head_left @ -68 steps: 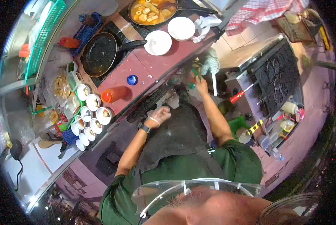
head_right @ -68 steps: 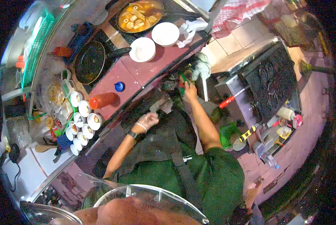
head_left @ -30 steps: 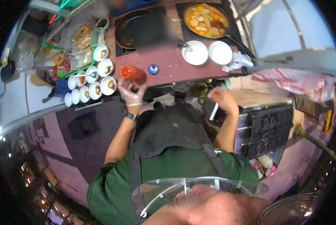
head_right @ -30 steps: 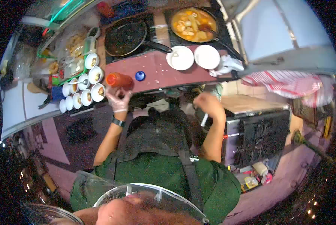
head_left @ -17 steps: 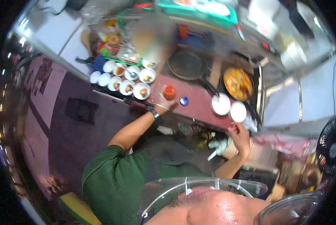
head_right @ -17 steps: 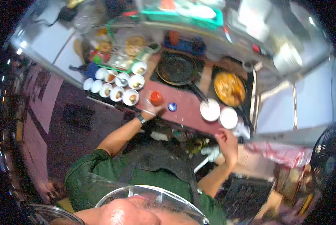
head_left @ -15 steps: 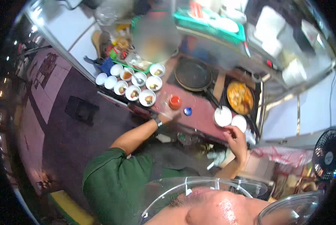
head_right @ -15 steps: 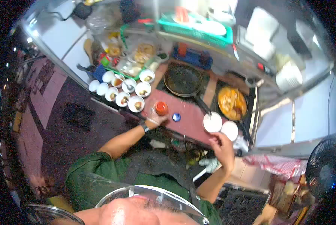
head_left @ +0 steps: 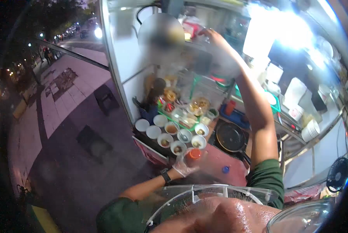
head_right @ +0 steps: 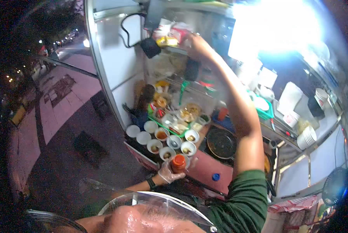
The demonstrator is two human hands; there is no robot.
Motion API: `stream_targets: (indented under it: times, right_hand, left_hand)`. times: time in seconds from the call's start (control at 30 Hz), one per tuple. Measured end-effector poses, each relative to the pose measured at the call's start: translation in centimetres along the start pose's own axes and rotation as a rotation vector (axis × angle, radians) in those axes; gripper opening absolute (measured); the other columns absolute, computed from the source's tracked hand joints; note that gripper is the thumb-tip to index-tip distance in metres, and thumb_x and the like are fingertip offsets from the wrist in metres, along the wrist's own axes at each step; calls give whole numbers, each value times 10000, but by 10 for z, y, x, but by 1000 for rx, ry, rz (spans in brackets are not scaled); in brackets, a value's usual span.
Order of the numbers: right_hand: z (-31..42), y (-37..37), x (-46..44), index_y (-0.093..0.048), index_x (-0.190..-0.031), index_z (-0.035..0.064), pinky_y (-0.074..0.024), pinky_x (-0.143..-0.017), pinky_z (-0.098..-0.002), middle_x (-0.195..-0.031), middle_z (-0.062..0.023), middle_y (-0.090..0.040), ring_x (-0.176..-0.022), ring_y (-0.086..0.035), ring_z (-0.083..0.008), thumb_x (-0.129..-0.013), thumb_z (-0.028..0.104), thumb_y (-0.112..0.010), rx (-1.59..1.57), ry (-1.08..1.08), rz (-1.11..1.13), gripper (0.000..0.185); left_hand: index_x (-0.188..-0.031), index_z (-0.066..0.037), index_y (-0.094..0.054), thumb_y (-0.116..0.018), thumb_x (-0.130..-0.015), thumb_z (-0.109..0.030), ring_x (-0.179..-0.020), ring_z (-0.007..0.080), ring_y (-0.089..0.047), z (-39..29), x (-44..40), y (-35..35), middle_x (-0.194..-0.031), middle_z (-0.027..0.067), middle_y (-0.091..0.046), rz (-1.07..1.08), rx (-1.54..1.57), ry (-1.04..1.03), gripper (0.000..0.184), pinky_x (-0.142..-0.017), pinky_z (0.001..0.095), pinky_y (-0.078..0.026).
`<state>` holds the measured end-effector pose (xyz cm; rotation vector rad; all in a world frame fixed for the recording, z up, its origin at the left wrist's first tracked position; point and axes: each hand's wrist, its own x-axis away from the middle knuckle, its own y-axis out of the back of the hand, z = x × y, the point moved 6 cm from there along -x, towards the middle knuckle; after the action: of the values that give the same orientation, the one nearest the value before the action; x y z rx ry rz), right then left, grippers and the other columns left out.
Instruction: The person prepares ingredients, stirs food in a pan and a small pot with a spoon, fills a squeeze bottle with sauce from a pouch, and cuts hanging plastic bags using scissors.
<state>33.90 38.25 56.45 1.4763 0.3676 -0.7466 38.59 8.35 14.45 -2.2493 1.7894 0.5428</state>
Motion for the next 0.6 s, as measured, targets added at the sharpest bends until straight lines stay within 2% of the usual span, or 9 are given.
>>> stream_targets:
  times: [0.07, 0.1, 0.17, 0.23, 0.3, 0.4, 0.47, 0.53, 0.6]
  right_hand:
    - [-37, -18, -77, -704, -997, 35, -506, -949, -469, -1091, -242, -684, -962, -670, -405, -785, 274, -741, 195, -100, 75, 322]
    - [-64, -35, -115, -727, -976, 34, -505, -959, -480, -1065, -254, -694, -911, -693, -405, -817, 311, -675, 542, -25, 73, 323]
    - [-99, -52, -153, -719, -1116, 34, -498, -972, -495, -1134, -250, -688, -1016, -685, -404, -856, 246, -560, 813, -69, 102, 371]
    - [-148, -75, -182, -725, -1004, 53, -520, -855, -490, -1034, -221, -700, -924, -687, -392, -860, 348, -586, 912, 94, 41, 356]
    - [-161, -67, -202, -713, -887, 61, -527, -702, -448, -887, -155, -702, -772, -667, -324, -872, 478, -643, 600, -96, -191, 423]
    - [-123, -22, -130, -643, -870, 31, -481, -667, -331, -791, -58, -650, -712, -572, -154, -894, 443, -726, -472, -601, -836, 420]
    - [-140, -43, -97, -476, -1429, -7, -506, -676, -289, -1066, -136, -649, -812, -583, -123, -903, 329, -754, -718, -493, -602, 684]
    - [-11, -50, 5, -493, -1447, 87, -519, -794, -303, -1104, -183, -696, -913, -637, -210, -843, 353, -809, -939, -331, -724, 731]
    - [41, -68, 85, -597, -871, 36, -444, -664, -263, -810, -25, -613, -734, -509, -87, -945, 329, -706, -308, -243, -694, 321]
  left_hand:
    - [-1285, -46, -548, -887, -663, -299, -1117, 264, -646, -66, -16, 27, -1205, 142, -658, 74, -189, 69, 752, -984, 412, -502]
    - [-1299, -39, -534, -894, -657, -287, -1116, 257, -650, -74, -18, 40, -1207, 144, -661, 105, -282, 113, 777, -986, 407, -503]
    - [-1305, -41, -523, -908, -632, -289, -1093, 272, -666, -78, -17, 65, -1196, 154, -670, 94, -449, 95, 814, -963, 410, -519]
    - [-1286, -60, -531, -918, -604, -335, -1042, 333, -686, -64, -12, 89, -1182, 170, -676, -10, -510, -3, 831, -908, 436, -547]
    - [-1294, -57, -527, -913, -614, -344, -1052, 335, -681, -46, -16, 107, -1181, 169, -675, -33, -604, -56, 833, -913, 438, -543]
    - [-1328, -41, -508, -892, -673, -332, -1112, 273, -650, -65, -35, 130, -1244, 148, -642, -51, -333, 68, 813, -973, 412, -514]
    - [-1285, -38, -543, -861, -703, -268, -1073, 276, -659, -76, -52, 143, -1198, 146, -655, -101, -271, 21, 702, -945, 397, -520]
    - [-1219, -49, -578, -843, -696, -209, -985, 319, -683, -75, -67, 154, -1085, 155, -684, -127, -306, -25, 608, -856, 402, -542]
    - [-1218, -44, -566, -866, -666, -194, -992, 295, -681, -101, -86, 153, -1094, 147, -682, -159, -287, -49, 646, -863, 395, -535]
